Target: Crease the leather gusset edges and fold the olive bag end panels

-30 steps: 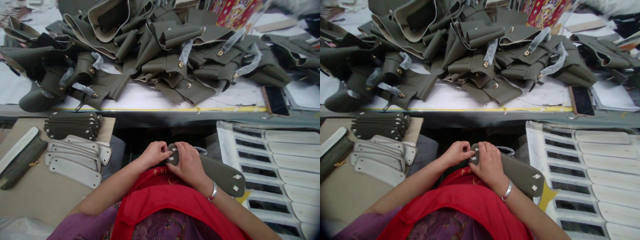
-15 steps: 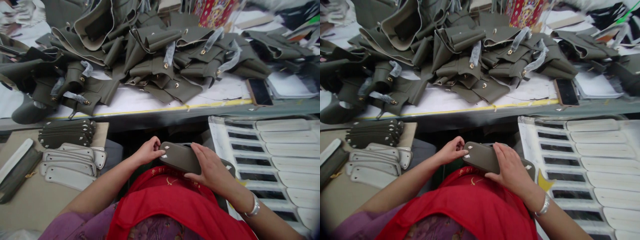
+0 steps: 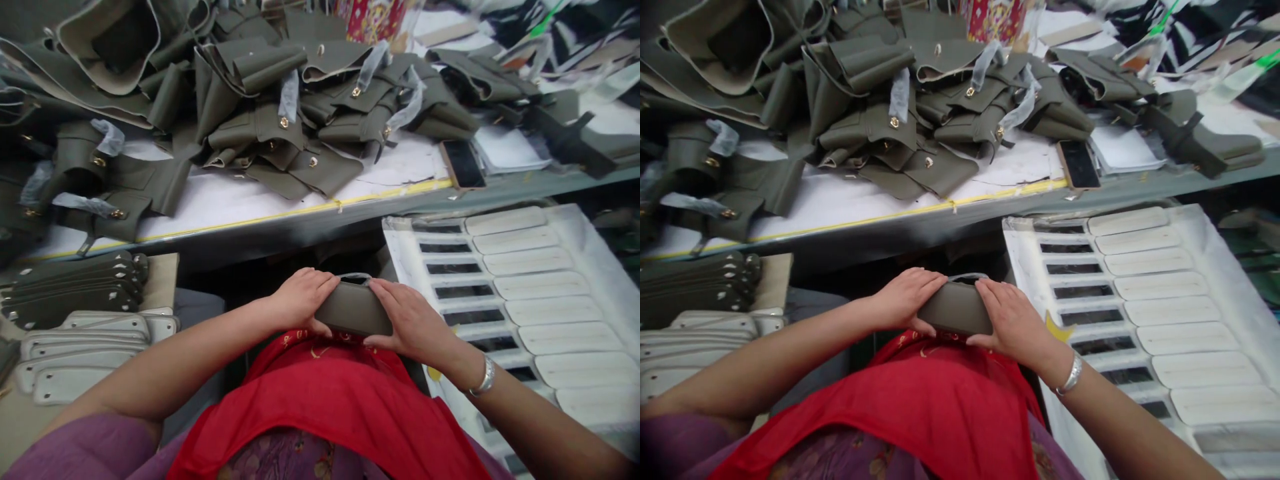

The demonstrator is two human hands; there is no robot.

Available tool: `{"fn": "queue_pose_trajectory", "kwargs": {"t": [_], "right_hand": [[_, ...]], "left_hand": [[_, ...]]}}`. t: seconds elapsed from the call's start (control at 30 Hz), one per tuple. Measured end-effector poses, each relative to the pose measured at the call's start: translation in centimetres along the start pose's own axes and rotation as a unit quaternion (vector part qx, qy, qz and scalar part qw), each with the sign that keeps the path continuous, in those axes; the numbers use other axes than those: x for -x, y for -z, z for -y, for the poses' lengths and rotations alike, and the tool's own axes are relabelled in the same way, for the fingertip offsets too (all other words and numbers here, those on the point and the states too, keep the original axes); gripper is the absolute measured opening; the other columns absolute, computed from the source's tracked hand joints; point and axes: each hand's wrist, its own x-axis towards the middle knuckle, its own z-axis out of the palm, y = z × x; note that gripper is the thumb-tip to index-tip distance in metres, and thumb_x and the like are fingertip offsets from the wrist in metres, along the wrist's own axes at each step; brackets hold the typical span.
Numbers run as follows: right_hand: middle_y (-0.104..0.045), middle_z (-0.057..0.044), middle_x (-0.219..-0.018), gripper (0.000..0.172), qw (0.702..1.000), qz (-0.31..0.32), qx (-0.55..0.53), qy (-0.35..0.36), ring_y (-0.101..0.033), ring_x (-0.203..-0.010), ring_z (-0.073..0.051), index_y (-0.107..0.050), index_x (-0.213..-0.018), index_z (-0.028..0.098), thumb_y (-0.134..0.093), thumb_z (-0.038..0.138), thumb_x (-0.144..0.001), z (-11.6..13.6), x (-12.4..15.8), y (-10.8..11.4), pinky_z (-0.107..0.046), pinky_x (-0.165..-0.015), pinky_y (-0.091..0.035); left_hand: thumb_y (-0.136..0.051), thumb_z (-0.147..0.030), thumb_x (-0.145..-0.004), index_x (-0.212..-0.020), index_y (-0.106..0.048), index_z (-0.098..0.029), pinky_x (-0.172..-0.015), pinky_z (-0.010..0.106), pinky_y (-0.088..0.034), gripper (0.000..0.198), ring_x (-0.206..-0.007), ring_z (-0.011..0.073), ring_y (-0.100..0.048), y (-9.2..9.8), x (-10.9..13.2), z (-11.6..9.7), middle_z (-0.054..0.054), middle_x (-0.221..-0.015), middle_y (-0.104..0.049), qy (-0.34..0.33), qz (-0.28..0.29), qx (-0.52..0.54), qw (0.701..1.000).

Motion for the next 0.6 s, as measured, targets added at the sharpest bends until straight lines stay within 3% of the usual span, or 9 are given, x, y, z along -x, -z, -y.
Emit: {"fn": "queue_pose_trajectory", "kwargs": {"t": [0.17,0.43,0.6], "right_hand": [[-0.051,-0.018,-0.125,0.076,1.0,0.004,-0.007,-0.013,-0.049,-0.111,-0.032,-0.042,-0.129,0.01,-0.06,0.059,-0.073,-0.3,0.19,-0.44,-0.046,-0.094,-0.04],[-0.051,-0.019,-0.123,0.078,0.999,0.012,0.027,0.02,-0.047,-0.109,-0.031,-0.041,-0.134,0.006,-0.056,0.058,-0.077,-0.38,0.39,-0.51,-0.044,-0.091,-0.039],[-0.047,-0.018,-0.126,0.067,0.997,0.027,0.054,0.054,-0.047,-0.108,-0.032,-0.042,-0.138,0.023,-0.056,0.054,-0.08,-0.43,0.36,-0.3,-0.045,-0.086,-0.04]], "left_hand": [[-0.063,-0.061,-0.069,-0.132,-0.038,-0.011,-0.092,0.043,-0.035,0.084,-0.111,0.0317,-0.049,-0.78,-0.27,0.51,0.019,-0.127,-0.051,-0.001,-0.022,-0.005,1.0],[-0.046,-0.064,-0.08,-0.139,-0.034,-0.017,-0.089,0.044,-0.036,0.077,-0.111,0.0319,-0.047,-1.01,0.3,0.64,0.019,-0.132,-0.045,-0.049,-0.017,-0.046,0.998],[-0.044,-0.063,-0.081,-0.139,-0.036,-0.029,-0.086,0.046,-0.036,0.068,-0.109,0.033,-0.047,-1.08,0.38,0.86,0.019,-0.135,-0.041,-0.073,-0.011,-0.078,0.994]]}}
